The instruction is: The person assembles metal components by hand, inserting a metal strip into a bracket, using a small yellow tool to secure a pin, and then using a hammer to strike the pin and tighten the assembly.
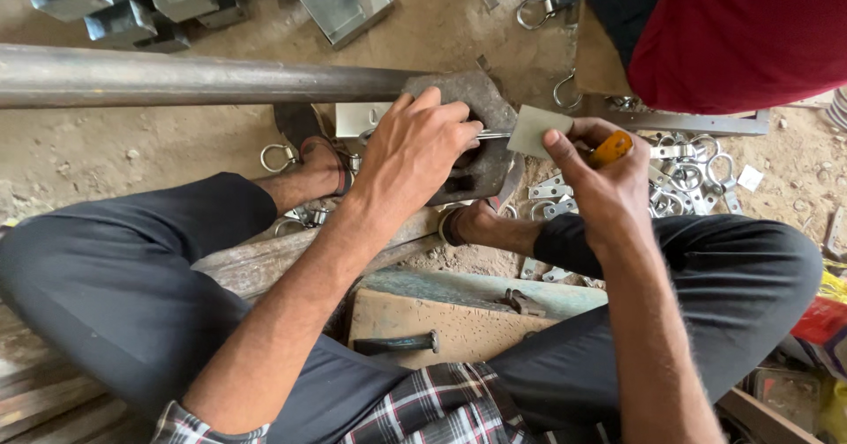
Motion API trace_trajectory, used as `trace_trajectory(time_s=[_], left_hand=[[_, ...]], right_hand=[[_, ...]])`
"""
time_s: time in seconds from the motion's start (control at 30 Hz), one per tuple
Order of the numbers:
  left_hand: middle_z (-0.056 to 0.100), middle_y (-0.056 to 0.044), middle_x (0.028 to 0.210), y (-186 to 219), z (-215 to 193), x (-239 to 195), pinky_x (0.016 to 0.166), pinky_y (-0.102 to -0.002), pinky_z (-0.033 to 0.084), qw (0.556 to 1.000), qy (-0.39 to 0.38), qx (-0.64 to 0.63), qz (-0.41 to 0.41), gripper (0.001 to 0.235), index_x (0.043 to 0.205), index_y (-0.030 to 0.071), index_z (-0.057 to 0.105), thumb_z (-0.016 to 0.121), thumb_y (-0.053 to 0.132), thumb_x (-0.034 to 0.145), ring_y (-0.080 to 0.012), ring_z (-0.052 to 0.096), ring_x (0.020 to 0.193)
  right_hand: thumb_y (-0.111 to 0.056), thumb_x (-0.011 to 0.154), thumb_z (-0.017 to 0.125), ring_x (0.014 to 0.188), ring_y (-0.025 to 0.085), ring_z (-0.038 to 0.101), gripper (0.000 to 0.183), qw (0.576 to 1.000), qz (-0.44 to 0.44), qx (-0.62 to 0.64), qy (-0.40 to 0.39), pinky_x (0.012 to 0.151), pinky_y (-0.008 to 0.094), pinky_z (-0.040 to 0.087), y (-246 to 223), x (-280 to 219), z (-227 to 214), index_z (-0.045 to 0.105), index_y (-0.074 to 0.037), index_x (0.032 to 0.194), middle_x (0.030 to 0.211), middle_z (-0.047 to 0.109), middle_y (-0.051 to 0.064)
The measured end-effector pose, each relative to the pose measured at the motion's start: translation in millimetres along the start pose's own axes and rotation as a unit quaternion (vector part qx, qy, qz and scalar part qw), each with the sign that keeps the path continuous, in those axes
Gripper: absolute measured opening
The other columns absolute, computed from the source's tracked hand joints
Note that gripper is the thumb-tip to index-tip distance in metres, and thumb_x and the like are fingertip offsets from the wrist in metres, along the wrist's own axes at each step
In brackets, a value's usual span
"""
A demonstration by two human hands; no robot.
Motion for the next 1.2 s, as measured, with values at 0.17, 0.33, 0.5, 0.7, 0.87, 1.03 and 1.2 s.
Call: trace_trajectory(time_s=[0.17,0.33,0.5,0.7,0.87,1.03,1.2], left_hand=[[0.076,-0.006,0.097,-2,5,0,0.082,-0.04,0.057,1.0,-0.015,-0.007,-0.001,0.015,0.104,0.01,0.08,0.072,0.007,0.091,-0.0196,0.065,0.089],[0.076,-0.006,0.096,-3,9,-1,0.08,-0.039,0.056,0.999,-0.028,-0.015,-0.004,0.016,0.106,0.008,0.08,0.073,0.005,0.092,-0.0192,0.064,0.088],[0.075,-0.005,0.097,-2,9,-2,0.082,-0.039,0.057,1.0,-0.014,-0.006,0.0,0.017,0.106,0.008,0.08,0.073,0.004,0.091,-0.0192,0.064,0.09],[0.075,-0.004,0.102,4,4,-6,0.087,-0.039,0.056,1.0,0.006,-0.002,-0.011,0.024,0.111,0.009,0.08,0.074,0.003,0.089,-0.0193,0.064,0.093],[0.075,-0.005,0.104,6,2,-9,0.091,-0.039,0.055,1.0,0.015,-0.008,-0.017,0.026,0.113,0.009,0.079,0.074,0.004,0.089,-0.0193,0.063,0.095],[0.074,-0.005,0.111,7,8,-20,0.09,-0.037,0.055,0.998,0.04,-0.008,-0.041,0.027,0.117,0.009,0.078,0.073,0.006,0.092,-0.0202,0.062,0.101],[0.071,-0.006,0.116,12,23,-34,0.092,-0.036,0.055,0.995,0.066,0.001,-0.077,0.032,0.127,0.011,0.075,0.074,0.011,0.095,-0.0211,0.06,0.103]], right_hand=[[-0.032,0.086,0.084,0.064,0.009,0.058,0.03,0.999,0.05,-0.021,-0.004,0.056,0.023,0.05,-1,12,3,0.073,-0.008,0.1,0.081,0.069,0.002],[-0.034,0.082,0.086,0.07,0.008,0.063,0.038,0.997,0.071,-0.023,0.001,0.062,0.022,0.056,5,16,3,0.072,-0.007,0.104,0.083,0.07,0.001],[-0.034,0.084,0.086,0.069,0.01,0.061,0.039,0.997,0.07,-0.042,-0.004,0.06,0.025,0.052,6,19,3,0.073,-0.005,0.107,0.082,0.07,0.003],[-0.034,0.083,0.087,0.071,0.01,0.063,0.041,0.995,0.078,-0.059,0.003,0.061,0.025,0.055,9,18,3,0.074,-0.004,0.107,0.085,0.072,0.004],[-0.035,0.08,0.087,0.075,0.013,0.068,0.046,0.993,0.089,-0.081,0.015,0.066,0.028,0.059,13,19,1,0.073,-0.003,0.109,0.089,0.074,0.007],[-0.037,0.079,0.088,0.086,0.017,0.072,0.049,0.992,0.067,-0.107,0.0,0.075,0.031,0.062,11,20,-1,0.073,-0.002,0.111,0.098,0.076,0.011],[-0.037,0.078,0.087,0.092,0.021,0.073,0.053,0.987,0.087,-0.134,0.0,0.081,0.037,0.063,17,17,0,0.07,-0.002,0.114,0.102,0.076,0.014]])
Point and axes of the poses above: each hand's wrist, its own x-axis towards the middle knuckle, its own z-axis out of the palm, y = z × x, the point moved 7 cm from there along x, towards the middle knuckle
